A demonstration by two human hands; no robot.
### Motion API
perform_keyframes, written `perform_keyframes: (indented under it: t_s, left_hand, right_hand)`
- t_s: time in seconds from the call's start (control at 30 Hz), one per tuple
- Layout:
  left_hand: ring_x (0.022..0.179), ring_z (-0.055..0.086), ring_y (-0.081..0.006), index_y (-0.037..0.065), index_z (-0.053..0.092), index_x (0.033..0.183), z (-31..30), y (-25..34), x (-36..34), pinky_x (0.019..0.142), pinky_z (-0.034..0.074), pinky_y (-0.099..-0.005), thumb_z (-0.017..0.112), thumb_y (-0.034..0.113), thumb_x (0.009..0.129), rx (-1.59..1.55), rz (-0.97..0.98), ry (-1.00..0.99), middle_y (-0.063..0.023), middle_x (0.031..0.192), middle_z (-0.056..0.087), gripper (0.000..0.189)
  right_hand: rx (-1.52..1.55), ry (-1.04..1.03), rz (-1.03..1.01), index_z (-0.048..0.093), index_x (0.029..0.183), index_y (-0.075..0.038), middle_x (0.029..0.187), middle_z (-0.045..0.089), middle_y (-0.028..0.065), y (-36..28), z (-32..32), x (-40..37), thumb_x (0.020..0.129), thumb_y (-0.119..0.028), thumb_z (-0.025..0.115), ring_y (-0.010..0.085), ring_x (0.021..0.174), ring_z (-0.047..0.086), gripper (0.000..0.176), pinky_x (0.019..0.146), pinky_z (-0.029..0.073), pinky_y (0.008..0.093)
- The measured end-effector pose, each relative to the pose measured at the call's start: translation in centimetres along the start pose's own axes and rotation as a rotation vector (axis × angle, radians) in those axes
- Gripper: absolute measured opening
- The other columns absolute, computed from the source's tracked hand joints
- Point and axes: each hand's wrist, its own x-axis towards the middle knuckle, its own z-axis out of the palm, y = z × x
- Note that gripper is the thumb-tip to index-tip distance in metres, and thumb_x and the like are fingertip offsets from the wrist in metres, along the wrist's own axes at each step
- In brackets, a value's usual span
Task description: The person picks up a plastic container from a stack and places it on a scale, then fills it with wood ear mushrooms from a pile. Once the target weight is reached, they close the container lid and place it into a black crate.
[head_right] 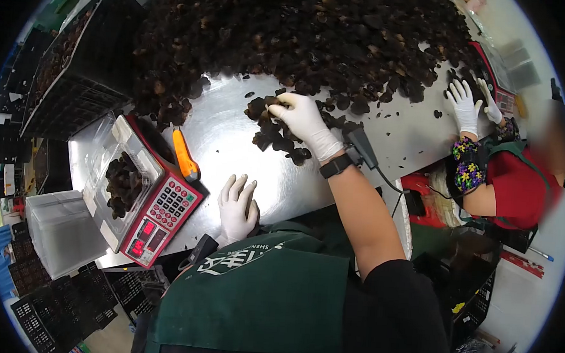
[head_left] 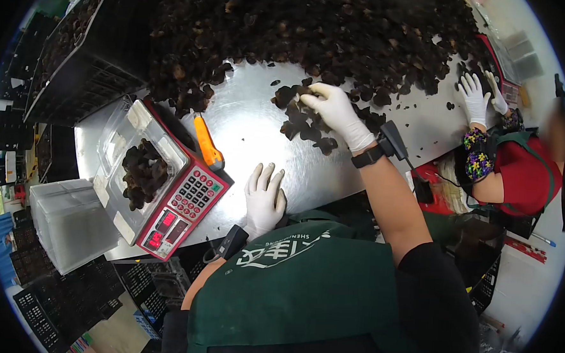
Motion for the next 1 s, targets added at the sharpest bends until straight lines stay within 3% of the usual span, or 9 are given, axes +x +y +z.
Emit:
perform_keyframes:
  t_s: [0.03,0.23,0.47,0.67,0.7,0.77,0.87,0.93,1.0]
  left_hand:
    - [0.133,0.042,-0.0394,0.008,0.062,0.126,0.0,0.0,0.0,0.108,0.034,-0.0520,0.061,0.007,0.079,0.002,0.014,-0.002,-0.0169,0.137,0.053,0.047]
    - [0.132,0.044,-0.0379,0.011,0.064,0.124,0.3,0.1,0.2,0.110,0.031,-0.0515,0.061,0.008,0.076,0.007,0.044,0.022,-0.0137,0.134,0.055,0.049]
    - [0.135,0.041,-0.0362,0.011,0.061,0.129,0.1,0.0,0.0,0.112,0.027,-0.0533,0.061,0.011,0.079,-0.017,0.029,-0.019,-0.0148,0.139,0.052,0.049]
    - [0.129,0.048,-0.0376,0.007,0.061,0.127,-2.5,-0.8,1.4,0.108,0.038,-0.0464,0.063,0.005,0.083,-0.174,0.030,-0.153,-0.0159,0.134,0.055,0.044]
    - [0.126,0.051,-0.0363,0.007,0.059,0.129,-3.3,-0.7,1.9,0.105,0.041,-0.0440,0.063,0.005,0.085,-0.347,-0.077,-0.146,-0.0161,0.134,0.055,0.044]
    - [0.120,0.057,-0.0338,0.005,0.055,0.133,-5.2,0.5,2.8,0.101,0.046,-0.0391,0.062,0.005,0.089,-0.690,-0.296,-0.106,-0.0167,0.134,0.056,0.045]
    - [0.110,0.061,-0.0182,0.005,0.034,0.151,-8.7,2.4,4.4,0.091,0.050,-0.0304,0.065,0.005,0.092,-0.890,-0.358,0.204,-0.0167,0.131,0.059,0.066]
    - [0.108,0.063,-0.0179,0.004,0.032,0.152,-12.4,3.3,4.9,0.089,0.051,-0.0258,0.064,0.009,0.091,-0.857,-0.474,0.198,-0.0163,0.137,0.054,0.069]
    - [0.097,0.062,-0.0145,0.005,0.033,0.152,-14.5,2.4,4.6,0.080,0.050,-0.0244,0.069,0.010,0.089,-0.694,-0.440,0.330,-0.0151,0.133,0.057,0.072]
  right_hand:
    - [0.075,0.038,0.010,0.070,0.106,0.002,0.082,0.067,0.0008,-0.5,-0.7,-0.6,0.090,-0.019,0.070,0.0058,0.071,0.056,0.027,0.063,0.045,0.0231]
    - [0.468,0.241,0.116,0.066,0.115,0.000,0.097,0.069,0.0028,1.4,-5.5,-2.1,0.098,-0.025,0.064,0.0067,0.068,0.052,0.031,0.065,0.044,0.0222]
    - [0.994,-0.023,0.127,0.063,0.115,-0.003,0.107,0.070,0.0087,0.2,-5.2,-3.7,0.102,-0.025,0.058,0.0077,0.064,0.053,0.026,0.056,0.045,0.0214]
    - [1.283,-0.233,0.159,0.061,0.119,-0.002,0.113,0.066,0.0099,-1.0,-2.8,-3.8,0.105,-0.023,0.050,0.0072,0.064,0.052,0.028,0.050,0.037,0.0222]
    - [1.316,-0.287,0.166,0.061,0.119,-0.002,0.113,0.066,0.0097,-1.5,-2.1,-3.6,0.105,-0.023,0.050,0.0074,0.064,0.053,0.028,0.050,0.037,0.0223]
    - [1.305,-0.395,0.172,0.062,0.118,-0.003,0.114,0.065,0.0079,-1.4,0.0,-2.7,0.105,-0.023,0.049,0.0068,0.065,0.051,0.027,0.050,0.036,0.0218]
    - [1.174,-0.608,0.196,0.059,0.119,-0.005,0.117,0.065,0.0099,-3.3,4.4,-3.3,0.103,-0.028,0.052,0.0038,0.064,0.047,0.029,0.050,0.035,0.0185]
    - [0.932,-0.724,0.136,0.060,0.119,-0.002,0.111,0.067,0.0087,-7.4,7.7,-4.4,0.101,-0.029,0.055,0.0045,0.070,0.050,0.033,0.058,0.040,0.0186]
    - [0.798,-0.822,0.096,0.062,0.119,0.002,0.104,0.067,0.0061,-10.2,10.9,-4.5,0.099,-0.026,0.056,0.0059,0.078,0.055,0.035,0.070,0.044,0.0187]
